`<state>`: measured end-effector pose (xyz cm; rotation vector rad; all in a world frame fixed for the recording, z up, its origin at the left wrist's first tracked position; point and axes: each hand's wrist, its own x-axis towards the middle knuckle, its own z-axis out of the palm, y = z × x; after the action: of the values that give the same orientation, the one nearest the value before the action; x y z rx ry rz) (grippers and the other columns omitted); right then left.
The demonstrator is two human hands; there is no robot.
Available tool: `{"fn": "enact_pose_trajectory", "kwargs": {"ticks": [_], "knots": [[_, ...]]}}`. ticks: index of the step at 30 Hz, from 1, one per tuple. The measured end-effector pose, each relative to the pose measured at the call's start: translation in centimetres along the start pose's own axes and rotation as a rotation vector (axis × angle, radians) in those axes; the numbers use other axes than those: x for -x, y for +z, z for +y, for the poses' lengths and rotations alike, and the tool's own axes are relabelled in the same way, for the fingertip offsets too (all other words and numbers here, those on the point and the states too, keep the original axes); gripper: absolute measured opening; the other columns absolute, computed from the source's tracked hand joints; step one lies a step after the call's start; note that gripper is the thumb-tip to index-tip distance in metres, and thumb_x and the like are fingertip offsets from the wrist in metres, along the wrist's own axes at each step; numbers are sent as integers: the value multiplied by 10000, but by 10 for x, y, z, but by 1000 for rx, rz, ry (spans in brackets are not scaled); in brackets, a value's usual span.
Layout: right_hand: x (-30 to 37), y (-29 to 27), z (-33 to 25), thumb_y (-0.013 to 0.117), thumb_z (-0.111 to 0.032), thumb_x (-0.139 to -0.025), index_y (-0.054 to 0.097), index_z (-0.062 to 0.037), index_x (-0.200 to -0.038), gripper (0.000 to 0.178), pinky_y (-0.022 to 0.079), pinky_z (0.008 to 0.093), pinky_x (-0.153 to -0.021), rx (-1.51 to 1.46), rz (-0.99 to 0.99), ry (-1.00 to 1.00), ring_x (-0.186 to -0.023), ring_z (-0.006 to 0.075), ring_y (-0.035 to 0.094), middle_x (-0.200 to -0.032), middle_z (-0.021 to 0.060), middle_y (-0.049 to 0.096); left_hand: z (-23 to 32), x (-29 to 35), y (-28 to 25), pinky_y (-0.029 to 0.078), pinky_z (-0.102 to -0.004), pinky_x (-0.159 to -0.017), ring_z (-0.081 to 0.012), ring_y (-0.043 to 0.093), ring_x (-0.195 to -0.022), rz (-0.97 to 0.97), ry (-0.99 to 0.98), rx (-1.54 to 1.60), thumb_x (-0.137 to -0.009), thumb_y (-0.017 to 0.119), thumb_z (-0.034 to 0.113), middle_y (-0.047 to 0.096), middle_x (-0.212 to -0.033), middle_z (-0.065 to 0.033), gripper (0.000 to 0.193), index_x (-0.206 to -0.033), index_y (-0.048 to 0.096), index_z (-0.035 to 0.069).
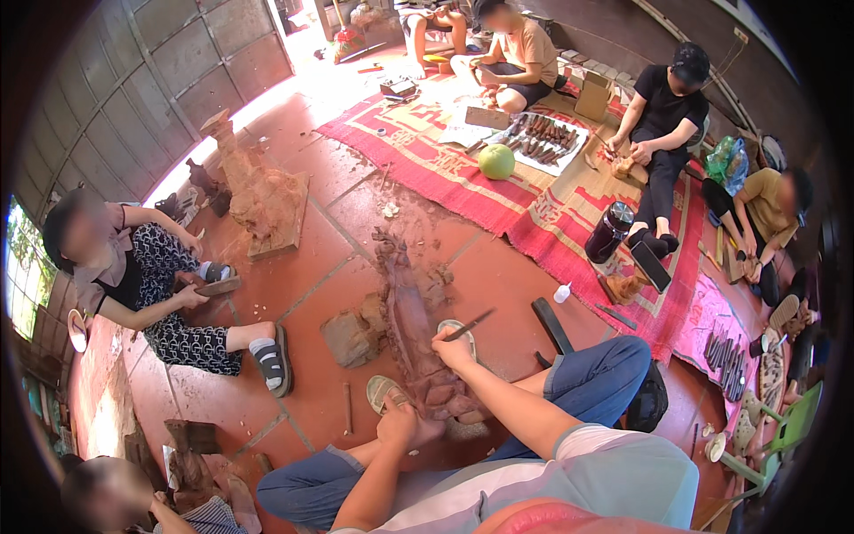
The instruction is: The person sits on the floor and uses a knife to carve a large piece of wood. They hold the wood steady with their left hand while making precise cuts with their right hand. The person occasionally pauses to inspect the wood or adjust their grip.
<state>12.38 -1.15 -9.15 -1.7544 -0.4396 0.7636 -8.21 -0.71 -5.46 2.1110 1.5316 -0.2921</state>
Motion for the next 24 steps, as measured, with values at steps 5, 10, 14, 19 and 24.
{"fn": "enact_pose_trajectory", "kwargs": {"ticks": [5,10,14,19,24], "knots": [[4,4,-4,658,-116,-715,604,-66,-765,88,477,333,-664,-25,56,-145,-700,191,616,-710,74,633,2,4,-6,501,-508,-771,-439,644,-863,-39,-11,29,-891,394,401,644,-918,-304,662,-1386,251,-15],[0,0,-12,649,-32,-738,588,-65,-723,71,428,262,-531,-170,14,8,-579,119,538,-660,19,574,6,4,-10,501,-505,-776,-435,645,-862,1,-35,34,-880,406,400,644,-905,-303,682,-1396,246,-17],[2,5,2,634,27,-711,572,-75,-714,120,395,239,-471,-53,71,-196,-522,112,516,-630,10,558,2,3,-3,514,-493,-754,-431,653,-837,-18,-36,27,-879,430,413,651,-922,-289,687,-1392,260,-12],[-4,11,4,677,-139,-701,634,-80,-749,87,475,339,-681,113,116,-202,-736,210,625,-740,81,654,1,0,0,506,-490,-783,-422,649,-874,0,-10,43,-877,408,411,643,-948,-300,711,-1405,247,-37],[0,1,-1,680,-114,-707,622,-54,-760,99,474,333,-654,-4,64,-47,-709,205,612,-709,85,633,2,4,-3,501,-488,-808,-422,642,-907,-5,-17,18,-871,414,410,643,-959,-297,719,-1407,265,-46]]}}
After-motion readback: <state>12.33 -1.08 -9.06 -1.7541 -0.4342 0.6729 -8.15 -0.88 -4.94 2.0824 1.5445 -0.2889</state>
